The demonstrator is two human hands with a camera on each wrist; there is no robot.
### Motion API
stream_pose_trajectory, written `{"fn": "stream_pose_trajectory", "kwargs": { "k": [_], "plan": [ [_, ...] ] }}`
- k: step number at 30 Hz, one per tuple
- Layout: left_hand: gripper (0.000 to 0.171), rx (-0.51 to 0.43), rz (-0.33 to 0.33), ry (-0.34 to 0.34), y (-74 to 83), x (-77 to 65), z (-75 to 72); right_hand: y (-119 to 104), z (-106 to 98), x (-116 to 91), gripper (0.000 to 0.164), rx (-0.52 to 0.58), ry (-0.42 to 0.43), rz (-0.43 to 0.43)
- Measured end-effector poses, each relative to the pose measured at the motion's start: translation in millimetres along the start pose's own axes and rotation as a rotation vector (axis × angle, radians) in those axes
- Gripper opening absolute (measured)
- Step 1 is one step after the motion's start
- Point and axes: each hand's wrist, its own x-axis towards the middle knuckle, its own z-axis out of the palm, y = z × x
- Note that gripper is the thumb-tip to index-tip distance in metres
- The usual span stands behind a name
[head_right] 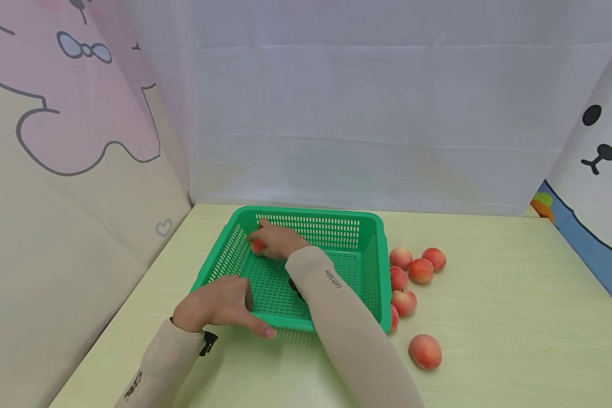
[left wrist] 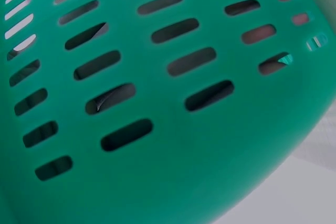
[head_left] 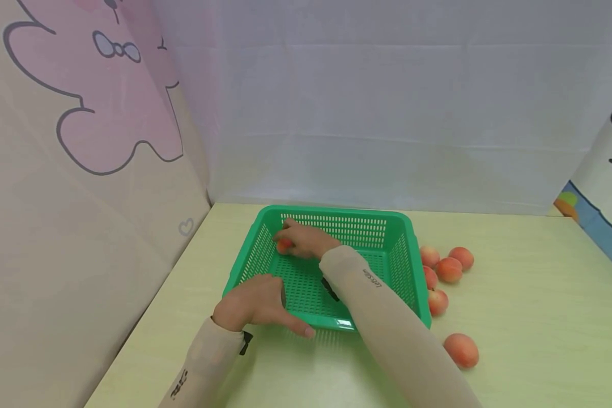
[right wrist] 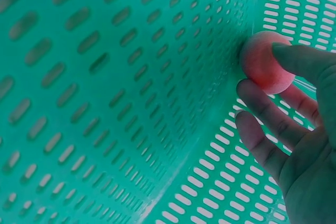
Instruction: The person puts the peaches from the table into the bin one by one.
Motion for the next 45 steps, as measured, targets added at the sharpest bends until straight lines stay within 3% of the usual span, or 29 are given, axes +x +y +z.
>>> {"fn": "stream_pose_trajectory", "kwargs": {
  "k": [20,28,32,36,39,45],
  "plan": [
    [0.075,-0.015,-0.009,-0.005,1.1,0.9,-0.7,-3.6,-9.2,-0.1,0.043,-0.058,0.009,0.019],
    [0.075,-0.042,-0.028,-0.004,0.5,-0.1,-1.1,-17.3,-33.5,-5.3,0.049,-0.084,0.077,0.036],
    [0.075,-0.054,-0.036,-0.011,-0.4,-1.6,-0.9,-33.0,-55.2,-14.0,0.049,-0.115,0.156,-0.002],
    [0.074,-0.065,-0.038,-0.020,-1.5,-0.8,0.7,-50.1,-76.5,-32.6,0.046,-0.186,0.292,-0.070],
    [0.074,-0.067,-0.034,-0.020,-1.6,-0.1,1.8,-62.7,-90.5,-55.3,0.043,-0.247,0.417,-0.120],
    [0.074,-0.055,-0.037,-0.021,-1.4,1.4,1.4,-83.4,-115.4,-112.5,0.040,-0.266,0.685,-0.233]
  ]
}}
